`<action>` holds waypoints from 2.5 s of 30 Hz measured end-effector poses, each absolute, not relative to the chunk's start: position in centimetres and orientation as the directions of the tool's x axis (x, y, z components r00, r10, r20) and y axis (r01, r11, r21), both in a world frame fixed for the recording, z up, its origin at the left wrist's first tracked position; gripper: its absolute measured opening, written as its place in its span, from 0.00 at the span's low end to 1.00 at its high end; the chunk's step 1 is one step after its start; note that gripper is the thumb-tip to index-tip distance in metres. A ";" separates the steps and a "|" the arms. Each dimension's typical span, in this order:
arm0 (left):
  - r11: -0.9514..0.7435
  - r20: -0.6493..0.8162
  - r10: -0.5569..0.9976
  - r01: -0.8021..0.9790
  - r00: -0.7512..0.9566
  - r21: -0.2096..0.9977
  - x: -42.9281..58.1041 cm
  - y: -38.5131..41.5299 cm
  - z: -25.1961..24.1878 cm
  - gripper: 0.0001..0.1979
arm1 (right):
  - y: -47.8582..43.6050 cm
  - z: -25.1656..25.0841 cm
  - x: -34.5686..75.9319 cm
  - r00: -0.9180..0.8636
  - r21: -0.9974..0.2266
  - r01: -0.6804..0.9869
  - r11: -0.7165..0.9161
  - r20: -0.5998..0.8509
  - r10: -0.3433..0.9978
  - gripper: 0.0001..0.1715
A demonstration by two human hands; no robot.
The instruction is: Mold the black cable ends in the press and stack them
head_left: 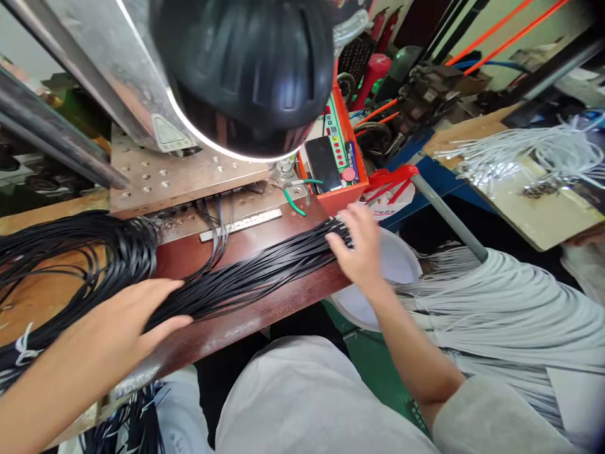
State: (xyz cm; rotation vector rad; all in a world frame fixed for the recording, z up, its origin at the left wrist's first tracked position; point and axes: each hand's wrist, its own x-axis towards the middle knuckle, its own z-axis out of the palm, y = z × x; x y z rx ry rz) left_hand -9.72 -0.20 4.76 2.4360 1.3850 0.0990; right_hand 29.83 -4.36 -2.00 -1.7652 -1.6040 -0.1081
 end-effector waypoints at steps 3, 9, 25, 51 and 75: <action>-0.630 -0.039 0.695 0.634 0.718 0.449 0.8 2.1 4.3 0.21 | -5.1 -2.0 26.2 -0.150 -0.240 0.947 0.213 0.255 0.955 0.29; -0.598 -0.154 0.657 0.634 0.738 0.491 9.5 4.1 0.9 0.21 | -8.7 -3.7 24.7 -0.218 -0.179 0.955 0.235 0.108 0.970 0.35; -0.367 -0.305 0.648 0.637 0.698 0.678 11.2 6.7 2.0 0.18 | -10.3 -3.7 25.3 -0.080 -0.343 0.924 0.166 0.249 0.965 0.29; -0.410 -0.370 0.672 0.738 0.642 0.536 12.8 7.0 0.2 0.09 | -4.2 1.4 33.7 -0.126 -0.056 0.991 0.125 -0.013 0.992 0.08; -0.203 0.124 0.974 0.972 0.189 0.118 -2.0 13.6 3.5 0.20 | 6.0 4.2 33.9 -0.522 -0.353 0.786 0.508 0.060 0.851 0.20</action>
